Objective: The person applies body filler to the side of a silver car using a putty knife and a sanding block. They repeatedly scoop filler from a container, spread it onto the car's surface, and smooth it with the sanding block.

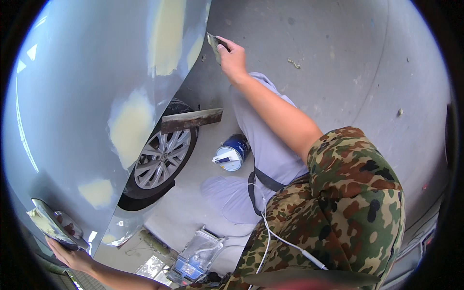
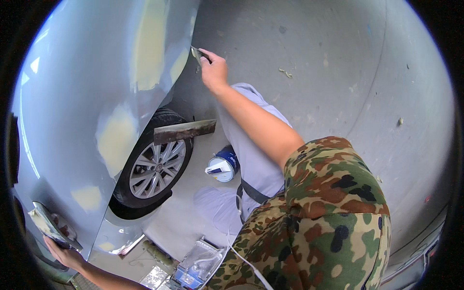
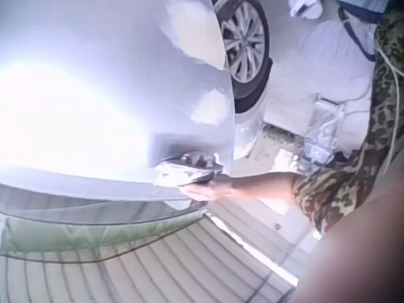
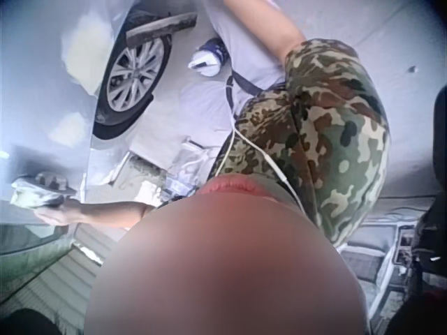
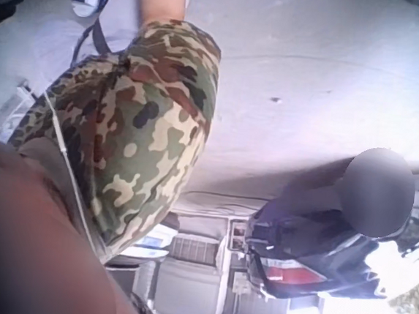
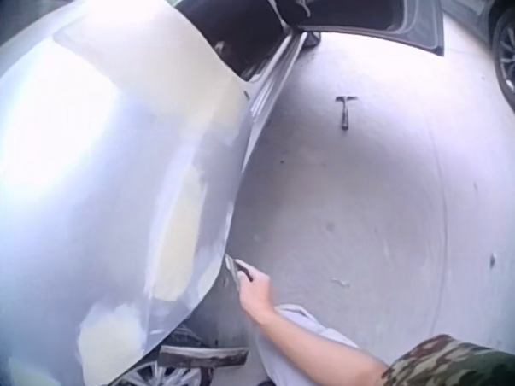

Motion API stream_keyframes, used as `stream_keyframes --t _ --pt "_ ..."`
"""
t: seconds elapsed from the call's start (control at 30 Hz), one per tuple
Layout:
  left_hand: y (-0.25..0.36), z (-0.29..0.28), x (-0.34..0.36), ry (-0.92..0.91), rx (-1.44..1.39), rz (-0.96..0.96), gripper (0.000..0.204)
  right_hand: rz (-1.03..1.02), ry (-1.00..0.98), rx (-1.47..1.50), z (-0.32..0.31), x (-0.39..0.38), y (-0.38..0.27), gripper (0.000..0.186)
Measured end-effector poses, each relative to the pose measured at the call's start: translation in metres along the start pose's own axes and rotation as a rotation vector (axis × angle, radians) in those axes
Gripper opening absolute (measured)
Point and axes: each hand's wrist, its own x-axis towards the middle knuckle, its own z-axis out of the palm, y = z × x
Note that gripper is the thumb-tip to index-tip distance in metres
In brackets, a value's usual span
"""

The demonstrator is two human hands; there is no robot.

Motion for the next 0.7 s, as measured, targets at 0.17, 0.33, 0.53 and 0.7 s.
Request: stream_keyframes --t 0.17,0.33,0.53,0.7 --pt "-0.013 -0.011 0.011 -0.013 0.115 0.078 0.056 -0.199 0.133 -0.090 0.023 0.013 0.010 0.031" --pt "0.010 0.007 -0.001 0.035 0.148 0.053 0.050 -0.285 0.152 -0.071 0.045 -0.022 0.004 0.028" --pt "0.012 0.031 -0.013 0.176 0.221 0.125 0.057 -0.276 0.100 -0.033 0.037 -0.045 0.007 0.031" --pt "0.024 0.035 -0.012 0.115 0.152 0.120 0.051 -0.293 0.206 -0.004 0.031 0.010 0.007 0.028"
